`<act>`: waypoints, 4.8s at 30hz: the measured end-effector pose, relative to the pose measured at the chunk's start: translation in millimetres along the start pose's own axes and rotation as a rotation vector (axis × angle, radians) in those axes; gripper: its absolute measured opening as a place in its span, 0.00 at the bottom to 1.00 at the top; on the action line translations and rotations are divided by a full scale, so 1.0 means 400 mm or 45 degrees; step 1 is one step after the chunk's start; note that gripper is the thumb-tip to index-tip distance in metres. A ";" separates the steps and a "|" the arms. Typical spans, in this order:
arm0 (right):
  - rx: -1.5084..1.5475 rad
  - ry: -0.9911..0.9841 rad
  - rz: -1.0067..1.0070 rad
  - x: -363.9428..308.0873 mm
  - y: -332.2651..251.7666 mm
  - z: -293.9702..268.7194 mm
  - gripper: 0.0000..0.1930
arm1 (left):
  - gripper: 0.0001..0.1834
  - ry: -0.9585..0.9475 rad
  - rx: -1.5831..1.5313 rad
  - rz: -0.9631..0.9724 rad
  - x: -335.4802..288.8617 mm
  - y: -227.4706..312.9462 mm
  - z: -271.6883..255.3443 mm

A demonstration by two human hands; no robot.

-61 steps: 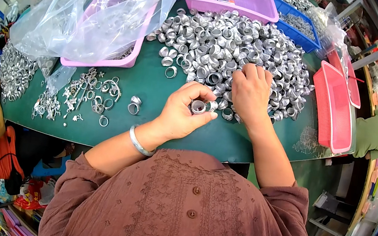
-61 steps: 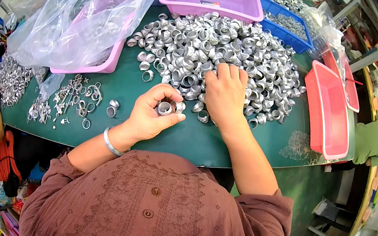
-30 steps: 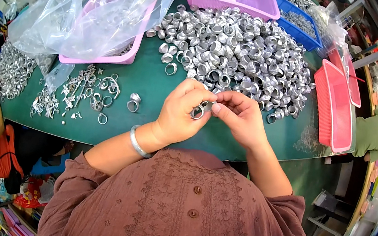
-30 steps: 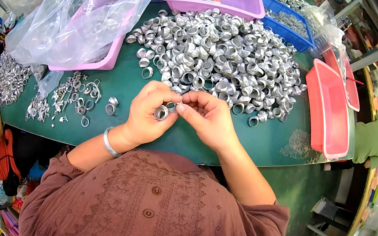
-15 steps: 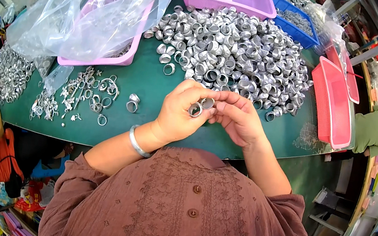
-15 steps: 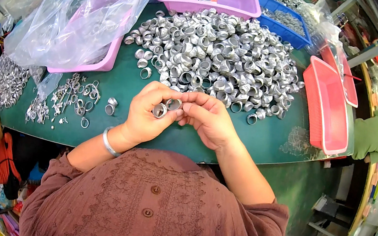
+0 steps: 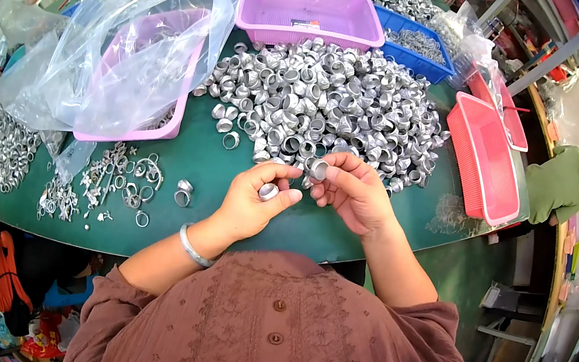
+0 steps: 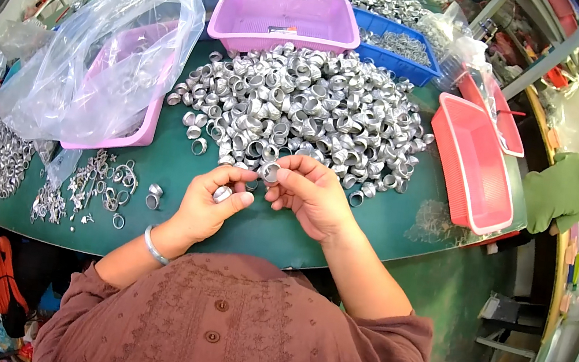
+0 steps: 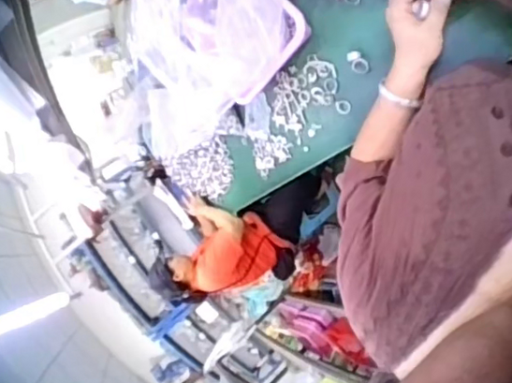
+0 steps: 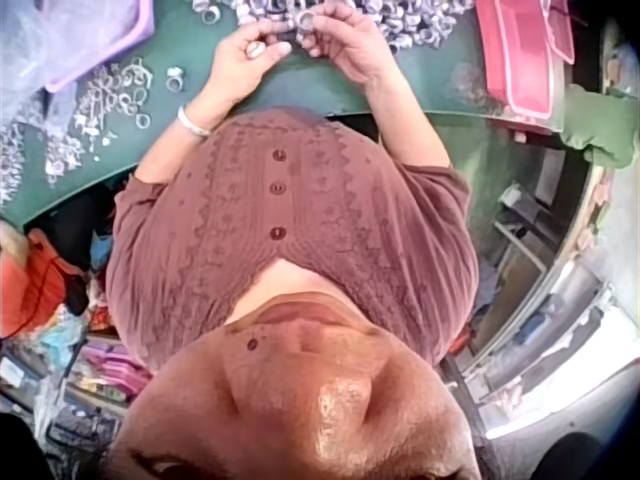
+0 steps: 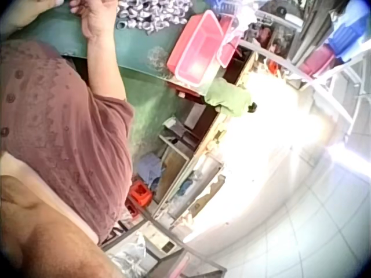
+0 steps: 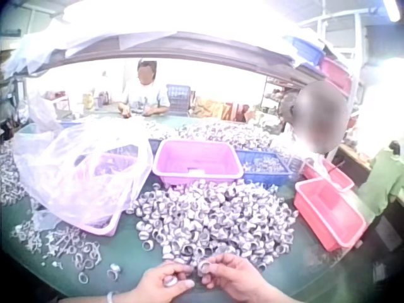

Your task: The person picks up metal ring castings from a pile on the table by hand, turns them over and compares them together, and sets them down onto the table.

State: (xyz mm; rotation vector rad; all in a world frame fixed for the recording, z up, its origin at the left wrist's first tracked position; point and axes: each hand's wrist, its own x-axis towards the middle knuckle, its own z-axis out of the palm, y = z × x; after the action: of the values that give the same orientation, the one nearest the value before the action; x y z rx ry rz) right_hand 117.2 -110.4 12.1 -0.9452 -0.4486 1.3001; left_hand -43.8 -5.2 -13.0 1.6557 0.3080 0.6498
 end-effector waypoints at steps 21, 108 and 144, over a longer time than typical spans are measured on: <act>0.121 0.020 -0.182 -0.007 -0.013 0.018 0.10 | 0.09 0.041 -0.737 -0.649 0.009 0.003 -0.011; -1.469 -0.238 -1.283 0.112 -0.055 0.024 0.08 | 0.19 0.090 -0.338 -0.157 0.119 0.041 0.010; -0.515 -0.489 -0.669 0.117 -0.007 -0.017 0.23 | 0.19 0.141 -0.321 0.163 0.099 -0.025 0.000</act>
State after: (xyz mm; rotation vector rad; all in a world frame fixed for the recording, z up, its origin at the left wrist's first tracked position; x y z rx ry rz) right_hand 135.8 -68.4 0.4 -0.8232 -1.2083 0.9144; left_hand -10.5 18.3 -13.3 1.4081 0.1917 0.8435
